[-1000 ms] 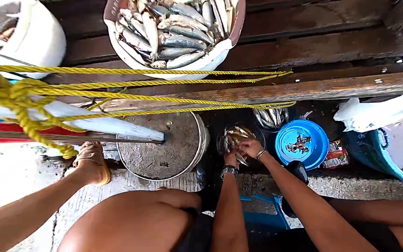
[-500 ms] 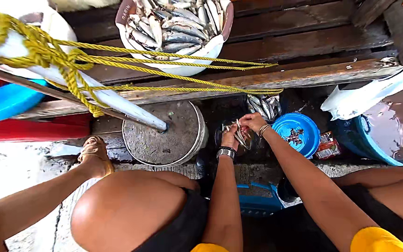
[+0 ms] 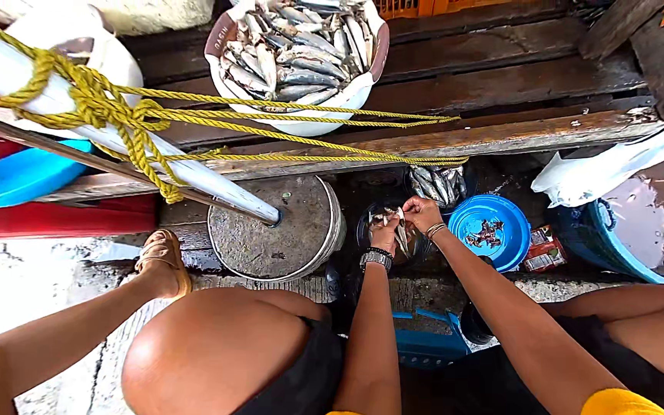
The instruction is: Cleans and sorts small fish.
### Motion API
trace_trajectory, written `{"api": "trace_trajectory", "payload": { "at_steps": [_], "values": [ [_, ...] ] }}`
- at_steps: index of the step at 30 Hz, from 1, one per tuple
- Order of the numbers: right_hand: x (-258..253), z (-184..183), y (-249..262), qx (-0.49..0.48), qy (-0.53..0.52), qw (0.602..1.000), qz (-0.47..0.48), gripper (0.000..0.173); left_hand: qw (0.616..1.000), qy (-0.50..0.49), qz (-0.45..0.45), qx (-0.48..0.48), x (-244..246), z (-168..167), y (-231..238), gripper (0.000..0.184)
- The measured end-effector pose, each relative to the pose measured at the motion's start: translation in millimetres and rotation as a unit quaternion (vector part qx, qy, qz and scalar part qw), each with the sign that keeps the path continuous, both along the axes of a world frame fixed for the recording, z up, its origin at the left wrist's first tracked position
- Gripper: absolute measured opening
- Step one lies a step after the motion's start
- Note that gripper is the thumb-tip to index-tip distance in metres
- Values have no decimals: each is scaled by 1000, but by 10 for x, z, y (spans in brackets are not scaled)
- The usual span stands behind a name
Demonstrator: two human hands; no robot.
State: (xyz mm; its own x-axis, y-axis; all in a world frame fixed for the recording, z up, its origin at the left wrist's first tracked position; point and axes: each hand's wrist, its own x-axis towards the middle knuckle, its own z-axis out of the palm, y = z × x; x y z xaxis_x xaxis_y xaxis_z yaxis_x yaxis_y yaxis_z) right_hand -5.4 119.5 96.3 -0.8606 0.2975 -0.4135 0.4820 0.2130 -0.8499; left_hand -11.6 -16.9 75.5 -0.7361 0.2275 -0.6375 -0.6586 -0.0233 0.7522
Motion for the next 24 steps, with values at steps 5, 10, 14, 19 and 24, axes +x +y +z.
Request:
{"api": "trace_trajectory", "payload": {
  "at_steps": [5, 10, 14, 19, 24],
  "values": [
    [131, 7, -2, -38, -13, 998, -58, 12, 988, 55, -104, -103, 16, -53, 38, 39],
    [124, 70, 49, -107, -85, 988, -75, 13, 983, 49, -132, -117, 20, 26, 47, 38],
    [146, 29, 76, -177, -87, 975, -97, 13, 985, 26, -143, -94, -3, 33, 25, 39],
    [162, 53, 96, -200, -114, 968, -96, 15, 976, 23, -190, -102, 10, 151, 9, 37],
    [164, 17, 100, -170, -128, 974, -80, 12, 968, 28, -232, -96, 15, 138, 9, 34]
  ]
}}
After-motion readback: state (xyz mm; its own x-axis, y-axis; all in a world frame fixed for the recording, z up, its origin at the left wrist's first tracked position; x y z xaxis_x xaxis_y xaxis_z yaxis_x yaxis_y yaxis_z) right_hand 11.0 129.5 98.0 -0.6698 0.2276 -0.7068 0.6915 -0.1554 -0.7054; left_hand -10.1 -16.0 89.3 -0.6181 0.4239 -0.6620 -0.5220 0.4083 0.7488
